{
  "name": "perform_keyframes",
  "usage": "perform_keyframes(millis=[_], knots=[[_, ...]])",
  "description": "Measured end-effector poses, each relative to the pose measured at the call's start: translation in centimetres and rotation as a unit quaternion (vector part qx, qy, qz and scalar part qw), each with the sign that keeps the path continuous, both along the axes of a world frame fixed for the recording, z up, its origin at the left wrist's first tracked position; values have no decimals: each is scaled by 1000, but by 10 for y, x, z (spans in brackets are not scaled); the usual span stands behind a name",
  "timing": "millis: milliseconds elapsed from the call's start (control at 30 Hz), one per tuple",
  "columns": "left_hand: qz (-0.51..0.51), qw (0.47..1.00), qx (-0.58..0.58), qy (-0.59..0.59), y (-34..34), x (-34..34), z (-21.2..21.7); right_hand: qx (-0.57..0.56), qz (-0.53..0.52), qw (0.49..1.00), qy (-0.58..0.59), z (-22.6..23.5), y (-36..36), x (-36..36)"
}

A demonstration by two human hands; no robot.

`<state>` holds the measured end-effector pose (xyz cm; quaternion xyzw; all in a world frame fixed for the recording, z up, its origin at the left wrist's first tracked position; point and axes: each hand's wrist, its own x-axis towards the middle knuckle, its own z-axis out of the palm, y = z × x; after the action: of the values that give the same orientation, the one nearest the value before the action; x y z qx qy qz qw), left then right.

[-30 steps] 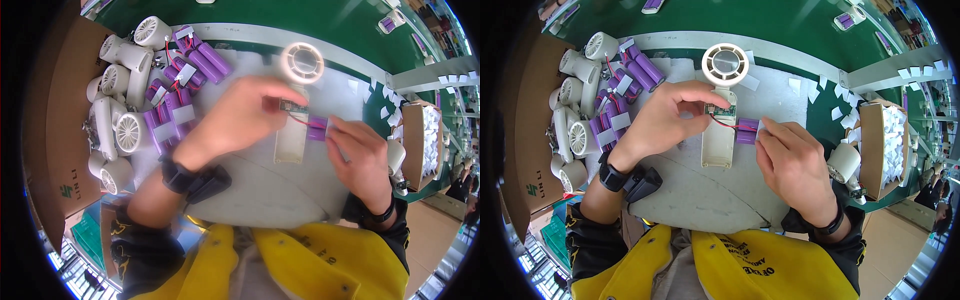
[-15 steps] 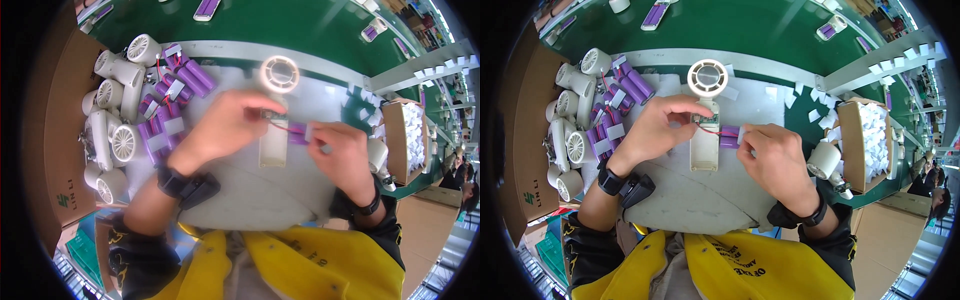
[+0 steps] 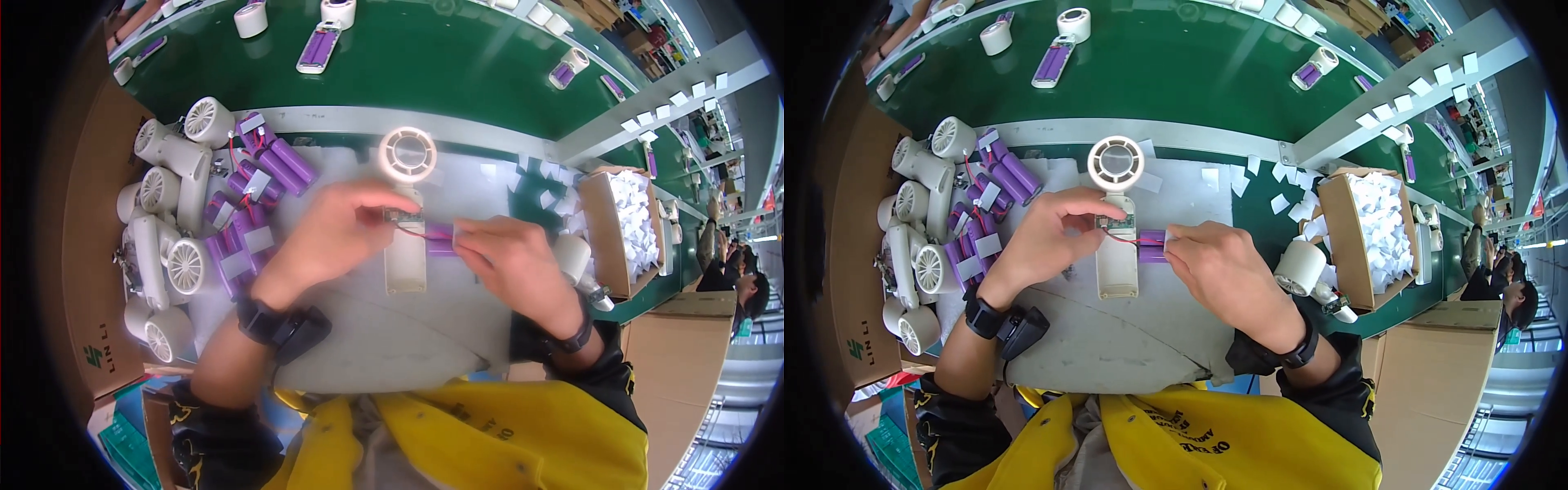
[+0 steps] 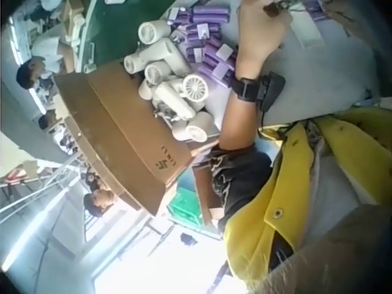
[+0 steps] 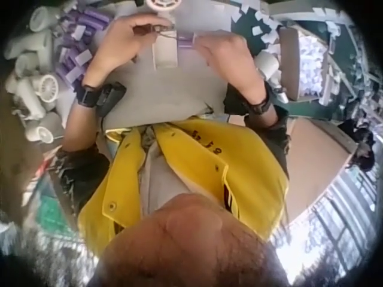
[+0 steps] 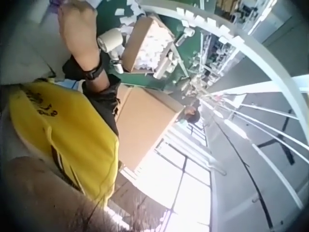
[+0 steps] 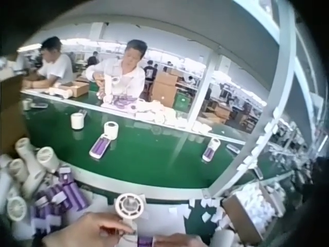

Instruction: The person reaches into a box to retrieve batteries, places them on the table, and connects a battery to a circuit board. They then insert the batteries and the circuit board into a white fan housing, repeating the process.

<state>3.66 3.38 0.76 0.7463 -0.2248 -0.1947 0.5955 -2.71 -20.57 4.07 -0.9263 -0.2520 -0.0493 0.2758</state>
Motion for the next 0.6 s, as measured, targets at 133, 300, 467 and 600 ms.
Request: perform_keyframes(millis=[133, 300, 467, 600], knots=[[-9, 1000, 12, -8, -5, 3, 0, -52, 8, 999, -5, 8, 0, -2], [-4, 999, 29, -17, -5, 0, -2, -181, 43, 982, -16, 5, 8, 2], [-17, 998, 20, -59, -10, 1, -11, -160, 44, 986, -35, 5, 8, 1], [-19, 998, 32, -43, -11, 0, -10, -120, 17, 993, 14, 3, -2, 6]])
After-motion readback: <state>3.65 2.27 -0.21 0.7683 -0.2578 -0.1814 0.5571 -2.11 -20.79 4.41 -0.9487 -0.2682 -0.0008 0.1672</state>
